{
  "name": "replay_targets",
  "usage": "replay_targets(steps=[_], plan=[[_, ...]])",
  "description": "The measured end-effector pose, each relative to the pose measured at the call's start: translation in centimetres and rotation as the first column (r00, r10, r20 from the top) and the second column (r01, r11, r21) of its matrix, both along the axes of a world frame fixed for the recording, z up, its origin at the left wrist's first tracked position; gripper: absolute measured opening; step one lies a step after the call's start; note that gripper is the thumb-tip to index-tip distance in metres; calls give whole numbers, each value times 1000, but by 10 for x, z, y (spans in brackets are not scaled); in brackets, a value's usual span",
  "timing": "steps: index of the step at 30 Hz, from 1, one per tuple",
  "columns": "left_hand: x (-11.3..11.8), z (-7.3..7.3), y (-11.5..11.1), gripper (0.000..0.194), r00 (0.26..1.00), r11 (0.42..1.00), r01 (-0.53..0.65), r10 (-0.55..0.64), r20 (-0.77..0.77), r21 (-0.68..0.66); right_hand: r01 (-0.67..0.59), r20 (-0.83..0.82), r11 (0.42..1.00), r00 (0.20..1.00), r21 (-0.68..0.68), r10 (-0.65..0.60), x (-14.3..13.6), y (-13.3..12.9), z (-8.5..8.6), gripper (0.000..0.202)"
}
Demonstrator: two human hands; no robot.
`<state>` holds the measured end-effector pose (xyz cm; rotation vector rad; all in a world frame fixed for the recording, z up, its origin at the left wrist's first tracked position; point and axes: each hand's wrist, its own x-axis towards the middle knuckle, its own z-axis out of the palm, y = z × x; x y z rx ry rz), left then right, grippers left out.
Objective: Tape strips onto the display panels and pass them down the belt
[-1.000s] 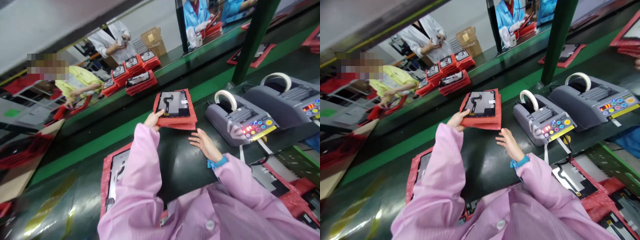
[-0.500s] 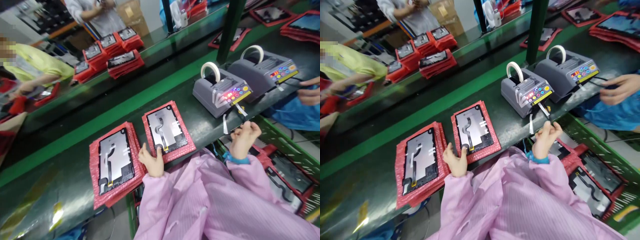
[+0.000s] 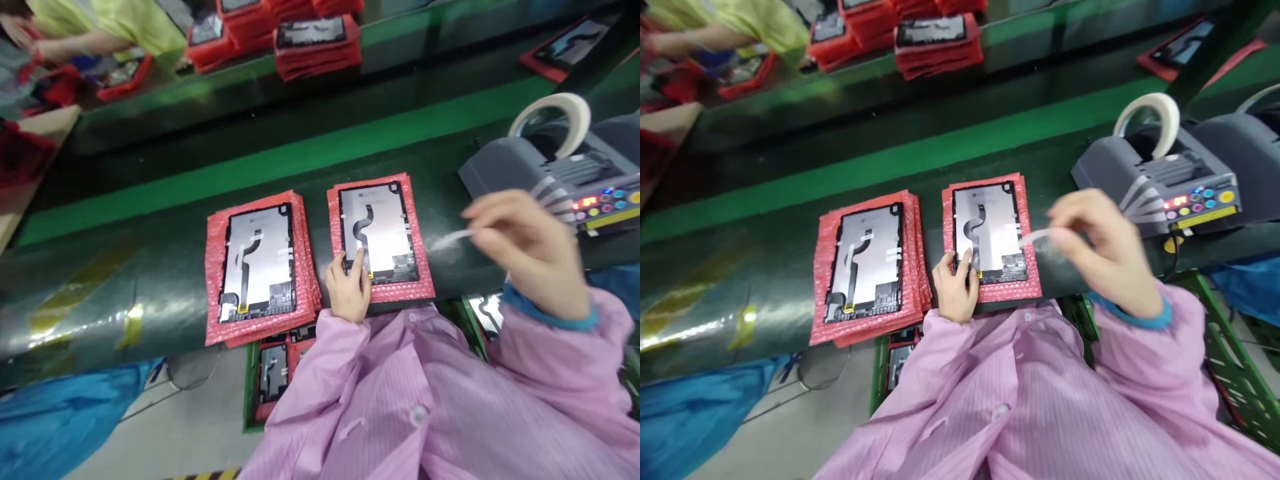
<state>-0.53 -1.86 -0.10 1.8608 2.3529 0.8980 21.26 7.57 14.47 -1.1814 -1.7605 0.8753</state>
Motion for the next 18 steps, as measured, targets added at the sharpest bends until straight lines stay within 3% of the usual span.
replay_targets(steps=[1, 2, 3, 5, 8, 12, 18], plan=[[0, 2, 1, 43, 1000, 1000, 1, -1, -13, -22, -311, 152, 950, 941, 36, 302, -21, 20, 0, 42], [0, 5, 3, 44, 1000, 999, 4, -5, -24, -47, -523, 270, 852, 825, 32, 497, -43, 42, -5, 45], [0, 7, 4, 45, 999, 997, 7, -9, -30, -72, -651, 356, 759, 708, -5, 609, -65, 65, -14, 46], [0, 10, 6, 45, 1000, 994, 9, -12, -26, -106, -783, 486, 618, 512, -75, 708, -103, 105, -39, 44], [0, 10, 8, 45, 1000, 993, 13, -15, -11, -113, -853, 572, 497, 331, -157, 750, -136, 139, -72, 39], [0, 7, 7, 46, 999, 994, 19, -23, -33, -105, -878, 572, 441, 270, -184, 775, -146, 148, -90, 35], [-2, 11, 9, 48, 993, 984, 109, -114, -25, -138, -850, 631, 506, 313, -148, 710, -146, 137, -96, 26]])
